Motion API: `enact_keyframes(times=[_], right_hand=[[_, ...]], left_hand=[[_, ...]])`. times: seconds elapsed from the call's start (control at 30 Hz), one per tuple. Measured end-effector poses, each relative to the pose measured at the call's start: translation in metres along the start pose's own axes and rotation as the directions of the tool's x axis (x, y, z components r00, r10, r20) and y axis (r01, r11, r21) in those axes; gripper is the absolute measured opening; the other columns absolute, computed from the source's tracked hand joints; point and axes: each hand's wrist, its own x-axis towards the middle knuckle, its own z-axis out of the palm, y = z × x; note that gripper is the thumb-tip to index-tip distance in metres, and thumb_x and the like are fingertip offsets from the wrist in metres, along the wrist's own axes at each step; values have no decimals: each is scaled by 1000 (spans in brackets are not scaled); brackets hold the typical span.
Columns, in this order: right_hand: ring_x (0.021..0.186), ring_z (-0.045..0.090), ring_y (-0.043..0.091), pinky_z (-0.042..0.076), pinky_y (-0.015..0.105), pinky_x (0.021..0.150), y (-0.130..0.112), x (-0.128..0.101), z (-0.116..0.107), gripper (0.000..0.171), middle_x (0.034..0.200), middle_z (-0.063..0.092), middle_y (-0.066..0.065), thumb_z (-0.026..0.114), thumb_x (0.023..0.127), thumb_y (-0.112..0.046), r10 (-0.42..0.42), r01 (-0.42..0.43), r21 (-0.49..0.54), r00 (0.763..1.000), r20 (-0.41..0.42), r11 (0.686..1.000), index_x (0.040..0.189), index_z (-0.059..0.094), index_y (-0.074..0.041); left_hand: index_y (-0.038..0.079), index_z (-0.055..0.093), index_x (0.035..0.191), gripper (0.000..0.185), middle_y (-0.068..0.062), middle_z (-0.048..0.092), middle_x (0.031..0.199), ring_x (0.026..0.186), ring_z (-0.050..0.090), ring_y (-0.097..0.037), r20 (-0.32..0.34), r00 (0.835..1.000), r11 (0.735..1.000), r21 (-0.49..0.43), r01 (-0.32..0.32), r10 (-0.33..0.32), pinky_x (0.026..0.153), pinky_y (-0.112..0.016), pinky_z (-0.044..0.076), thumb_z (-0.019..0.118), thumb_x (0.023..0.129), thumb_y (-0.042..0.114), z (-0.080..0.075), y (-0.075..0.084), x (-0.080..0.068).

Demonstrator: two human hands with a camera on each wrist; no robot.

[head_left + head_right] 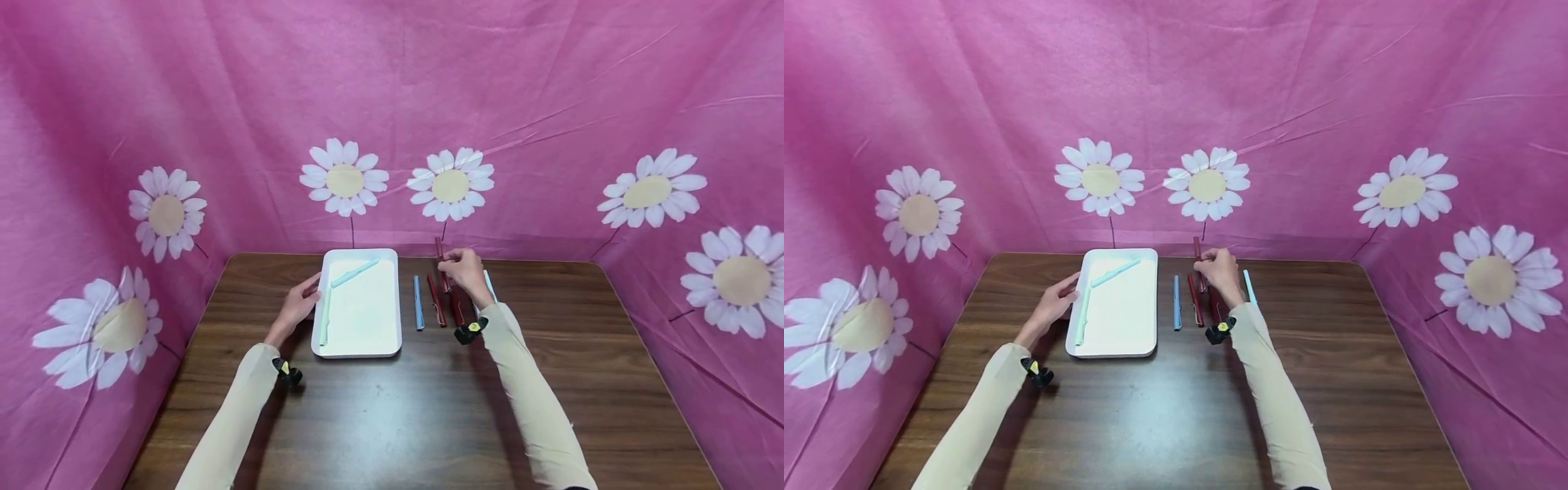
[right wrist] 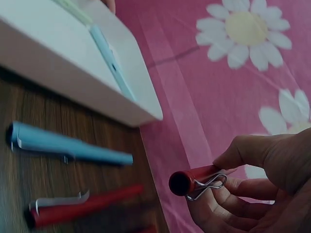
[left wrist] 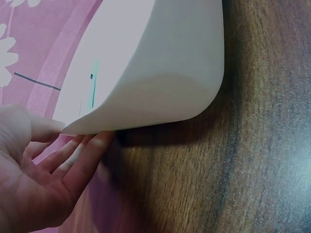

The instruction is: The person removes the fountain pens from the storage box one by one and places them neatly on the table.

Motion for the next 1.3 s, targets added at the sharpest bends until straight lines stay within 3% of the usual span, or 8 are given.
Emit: enact_keyframes(times=[0.2,0.33,0.4,0.67,0.77,1.03,1.2,1.3], right_hand=[[74,75,26,63,30,66,22,-1,-18,32,102,78,23,72,91,-14,25,-26,-38,999,-31,999,116,75,5],[79,76,31,58,28,67,35,-1,-29,31,101,79,22,72,92,-16,30,-34,-92,998,-48,995,116,75,4],[77,75,29,54,25,64,41,-1,-35,31,98,79,21,72,91,-17,32,-39,-114,998,-61,993,115,76,3],[61,70,13,58,22,55,69,-3,-59,30,79,77,9,73,90,-16,48,-57,-98,994,-96,994,111,76,6],[56,70,14,55,22,59,78,-5,-68,30,76,77,10,73,91,-16,70,-82,-113,992,-105,990,111,75,6],[60,69,14,56,56,88,101,-10,-84,33,87,79,16,71,93,-19,98,-122,-210,988,-120,970,115,75,5],[59,66,12,55,57,86,115,-10,-88,34,98,78,21,69,95,-19,134,-152,-261,987,-84,953,117,74,6],[64,71,21,54,57,84,121,-11,-89,34,104,77,25,68,96,-20,155,-166,-274,986,-63,947,118,72,6]], left_hand=[[15,42,161,54,-26,57,149,119,65,-36,-9,1000,1000,7,-3,4,73,-36,65,52,108,9,-1,0,1],[16,44,161,54,-25,57,150,119,65,-36,-19,1000,1000,11,-2,2,72,-35,65,52,108,9,0,-1,1],[15,44,161,54,-25,56,150,119,65,-37,-25,1000,1000,3,-1,1,71,-35,65,53,108,9,0,-1,1],[13,44,160,54,-26,56,149,117,66,-37,-36,999,1000,-1,6,-6,69,-35,65,52,107,6,2,0,-1],[14,45,160,54,-26,57,149,116,66,-36,-35,999,1000,-8,8,-9,69,-35,65,53,107,7,2,1,-1],[13,44,160,54,-26,55,151,119,65,-39,-25,1000,1000,-10,5,-6,73,-37,65,53,108,7,3,2,1],[12,45,160,54,-26,56,150,121,64,-40,-38,999,1000,-10,6,-6,72,-37,65,53,107,6,3,3,1],[13,45,160,53,-25,56,150,120,65,-39,-45,999,1000,1,14,-14,71,-35,65,53,107,7,3,4,0]])
